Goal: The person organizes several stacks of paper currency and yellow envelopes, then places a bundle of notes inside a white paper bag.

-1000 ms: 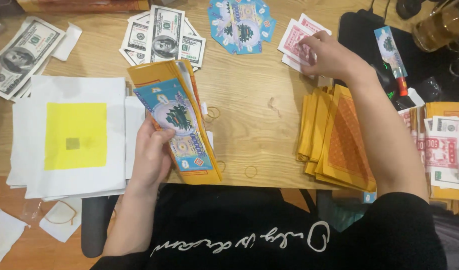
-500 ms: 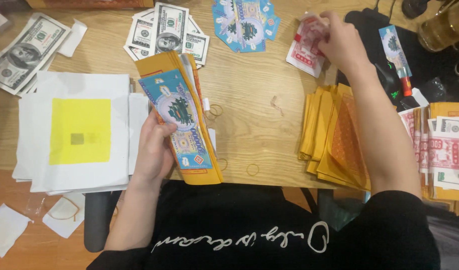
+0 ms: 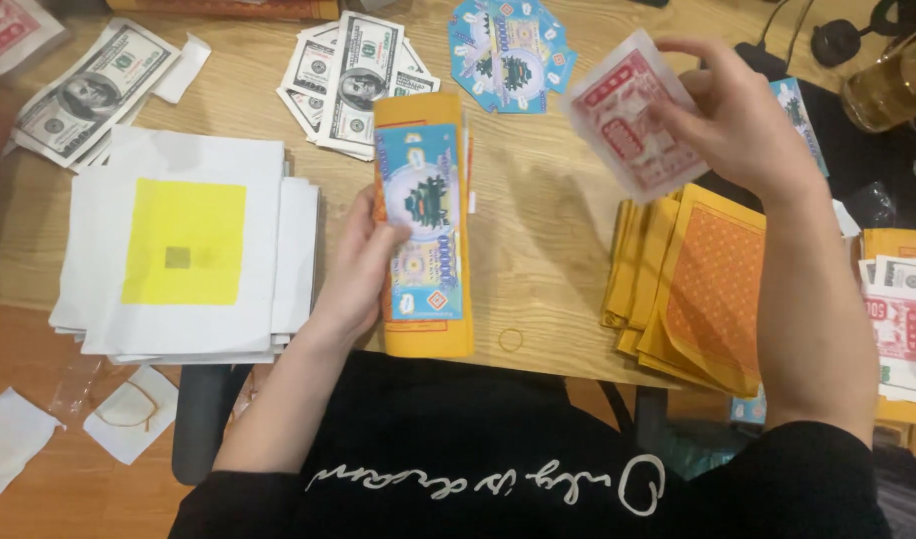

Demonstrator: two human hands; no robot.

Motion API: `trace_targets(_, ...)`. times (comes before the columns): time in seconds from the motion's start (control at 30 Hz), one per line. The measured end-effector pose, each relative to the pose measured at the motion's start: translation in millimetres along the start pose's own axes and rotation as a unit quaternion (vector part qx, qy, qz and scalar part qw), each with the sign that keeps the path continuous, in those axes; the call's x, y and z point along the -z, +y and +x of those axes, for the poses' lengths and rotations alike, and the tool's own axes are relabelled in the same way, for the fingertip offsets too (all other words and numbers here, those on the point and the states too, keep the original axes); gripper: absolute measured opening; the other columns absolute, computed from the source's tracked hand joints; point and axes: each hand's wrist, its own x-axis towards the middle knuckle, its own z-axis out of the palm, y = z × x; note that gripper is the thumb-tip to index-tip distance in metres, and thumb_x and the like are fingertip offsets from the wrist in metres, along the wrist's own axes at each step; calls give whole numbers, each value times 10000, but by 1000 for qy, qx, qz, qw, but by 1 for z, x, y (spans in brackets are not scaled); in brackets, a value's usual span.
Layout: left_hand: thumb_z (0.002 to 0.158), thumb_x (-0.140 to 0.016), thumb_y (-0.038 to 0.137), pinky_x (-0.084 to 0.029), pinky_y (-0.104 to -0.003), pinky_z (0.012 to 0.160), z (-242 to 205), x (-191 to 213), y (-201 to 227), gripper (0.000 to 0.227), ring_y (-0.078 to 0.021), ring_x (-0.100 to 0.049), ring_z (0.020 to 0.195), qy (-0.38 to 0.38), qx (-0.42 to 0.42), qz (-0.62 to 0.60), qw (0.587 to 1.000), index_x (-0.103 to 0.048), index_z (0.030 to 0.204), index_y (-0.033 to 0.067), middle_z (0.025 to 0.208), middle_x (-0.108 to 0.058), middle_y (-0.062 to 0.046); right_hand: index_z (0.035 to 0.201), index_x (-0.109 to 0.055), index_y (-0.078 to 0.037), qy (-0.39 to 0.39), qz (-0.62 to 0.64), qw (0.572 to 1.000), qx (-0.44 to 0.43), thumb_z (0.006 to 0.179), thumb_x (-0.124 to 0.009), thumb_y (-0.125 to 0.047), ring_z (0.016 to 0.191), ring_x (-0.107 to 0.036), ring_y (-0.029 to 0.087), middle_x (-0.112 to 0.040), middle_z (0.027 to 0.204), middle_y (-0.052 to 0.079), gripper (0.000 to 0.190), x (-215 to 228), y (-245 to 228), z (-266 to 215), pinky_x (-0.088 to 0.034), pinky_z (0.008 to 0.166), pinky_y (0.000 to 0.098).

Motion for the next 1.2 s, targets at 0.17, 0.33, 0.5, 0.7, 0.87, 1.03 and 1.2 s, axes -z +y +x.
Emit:
trace_targets(0.17, 829, -503, 82, -551, -317, 669, 9, -23, -3, 449, -179, -647, 799, -42, 9, 98, 994, -402, 1266, 104, 1082, -653, -137, 1245, -358, -88, -148, 161, 962, 161, 927, -539, 13, 846, -759, 264, -706, 1027, 228, 379, -9, -16, -31, -728, 613, 333)
trace_targets(0.33, 843, -474, 15, -459, -440, 1030, 5, -27, -6, 604, -258, -516, 1178, -211, -115, 126, 963, -299, 1419, 53, 1262, -520, -196, 1115, -734, -91, -210, 76, 939, 263, 839, -612, 8, 828, -725, 344, -748, 923, 187, 318, -37, -55, -36, -561, 758, 468)
trace_targets(0.5, 879, -441, 47, -341, -498, 1117, 10, -28, -20, 621, -288, -416, 1292, -234, -116, 141, 955, -232, 1464, 49, 1394, -416, -238, 1139, -739, -116, -240, 34, 944, 222, 851, -598, -11, 856, -721, 370, -752, 941, 185, 337, -44, -50, -31, -552, 771, 480)
trace_targets(0.7, 898, -464, 578, -275, -581, 1117, -8, -55, 7, 676, -538, -439, 1260, -129, 6, 336, 933, -297, 1464, 248, 1419, -412, -255, 1152, -732, -141, -243, -3, 953, 182, 865, -606, -60, 904, -718, 389, -758, 991, 171, 324, -44, -50, -29, -553, 810, 486)
trace_targets(0.87, 938, -622, 346, -421, -507, 1035, -2, -46, -21, 592, -375, -565, 1203, -126, -80, 195, 969, -351, 1410, 112, 1275, -575, -254, 1299, -524, -153, -199, 38, 972, 122, 815, -712, -186, 786, -744, 353, -765, 870, 149, 520, -39, -26, -39, -566, 725, 460)
trace_targets(1.03, 978, -579, 163, -592, -374, 846, 3, -44, -32, 524, -184, -650, 1005, -142, -98, -54, 984, -303, 1413, 68, 1178, -614, -150, 1371, -461, -99, -17, 339, 937, 82, 775, -717, 70, 739, -694, 230, -663, 781, 138, 671, -63, 1, -63, -574, 726, 325)
trace_targets(1.2, 1001, -569, 180, -519, -437, 958, -4, -44, -22, 494, -191, -574, 1096, -125, -192, 48, 972, -312, 1410, 77, 1206, -623, -193, 1228, -569, -21, 141, 349, 926, 35, 922, -663, -123, 1019, -624, 242, -649, 1055, 165, 337, -99, 0, -87, -519, 887, 392)
